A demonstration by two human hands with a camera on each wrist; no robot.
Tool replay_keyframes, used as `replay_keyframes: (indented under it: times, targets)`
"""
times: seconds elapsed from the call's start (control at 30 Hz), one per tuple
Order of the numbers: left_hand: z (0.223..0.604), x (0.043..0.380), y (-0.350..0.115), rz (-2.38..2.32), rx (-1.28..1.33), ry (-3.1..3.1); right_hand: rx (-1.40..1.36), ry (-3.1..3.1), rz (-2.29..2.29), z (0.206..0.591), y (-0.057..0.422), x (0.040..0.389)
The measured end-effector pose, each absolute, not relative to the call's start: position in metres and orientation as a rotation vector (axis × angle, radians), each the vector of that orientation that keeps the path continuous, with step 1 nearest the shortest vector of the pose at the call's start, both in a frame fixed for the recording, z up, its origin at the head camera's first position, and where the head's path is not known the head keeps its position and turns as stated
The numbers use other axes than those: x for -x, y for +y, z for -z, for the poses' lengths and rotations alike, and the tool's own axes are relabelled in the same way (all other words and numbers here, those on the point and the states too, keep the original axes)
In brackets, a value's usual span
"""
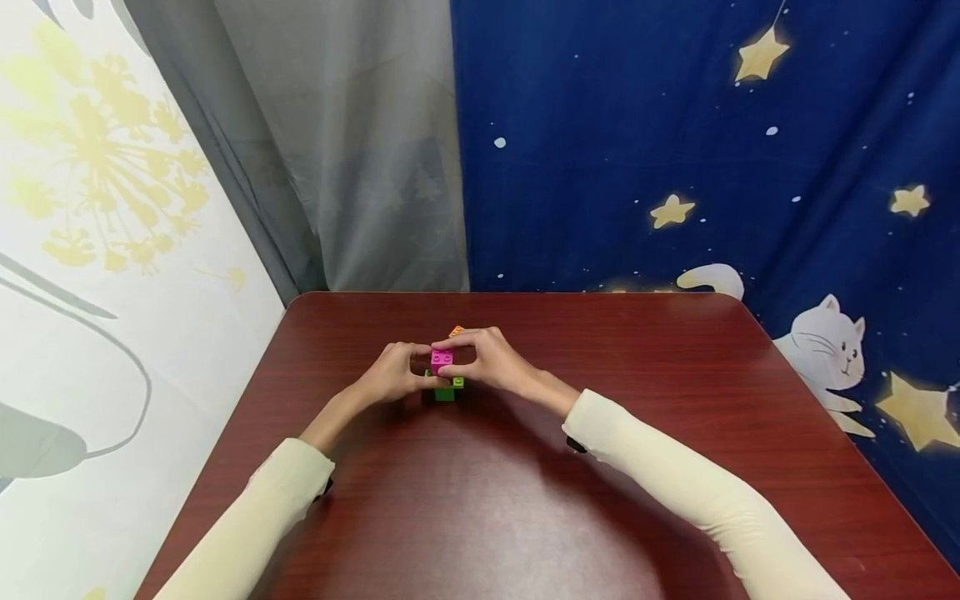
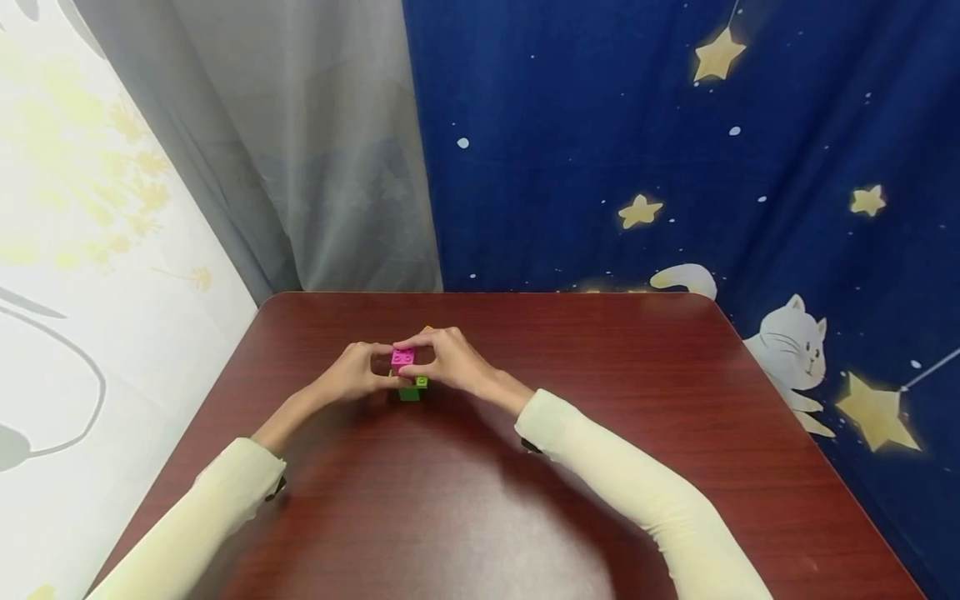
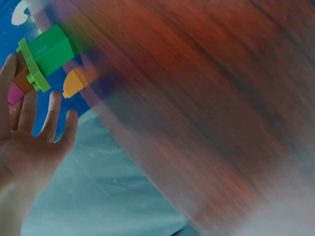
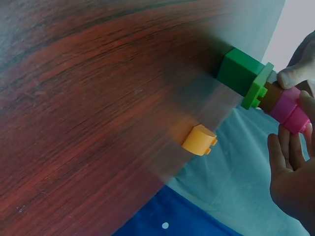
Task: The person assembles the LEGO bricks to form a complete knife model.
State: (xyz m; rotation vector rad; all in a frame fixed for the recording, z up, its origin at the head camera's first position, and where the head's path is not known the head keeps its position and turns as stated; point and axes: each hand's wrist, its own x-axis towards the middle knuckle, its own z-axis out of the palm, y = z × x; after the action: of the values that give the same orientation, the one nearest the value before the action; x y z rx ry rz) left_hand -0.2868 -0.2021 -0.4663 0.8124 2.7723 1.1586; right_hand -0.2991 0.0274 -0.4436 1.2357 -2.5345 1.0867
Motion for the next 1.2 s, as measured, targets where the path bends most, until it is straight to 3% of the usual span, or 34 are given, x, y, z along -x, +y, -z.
replay_keyframes:
  times: [0.73,1.2]
  targets:
    - [0.446,0.273,-0.211,-1.225,-0.718,2.804,-1.23,-2.466,-1.233,0.455,0.026,0.302]
    - [0.446,0.275,-0.197,-1.325,-0.993,2.892,-1.145,-2.531,-1.177,0.454,0.03,0.299]
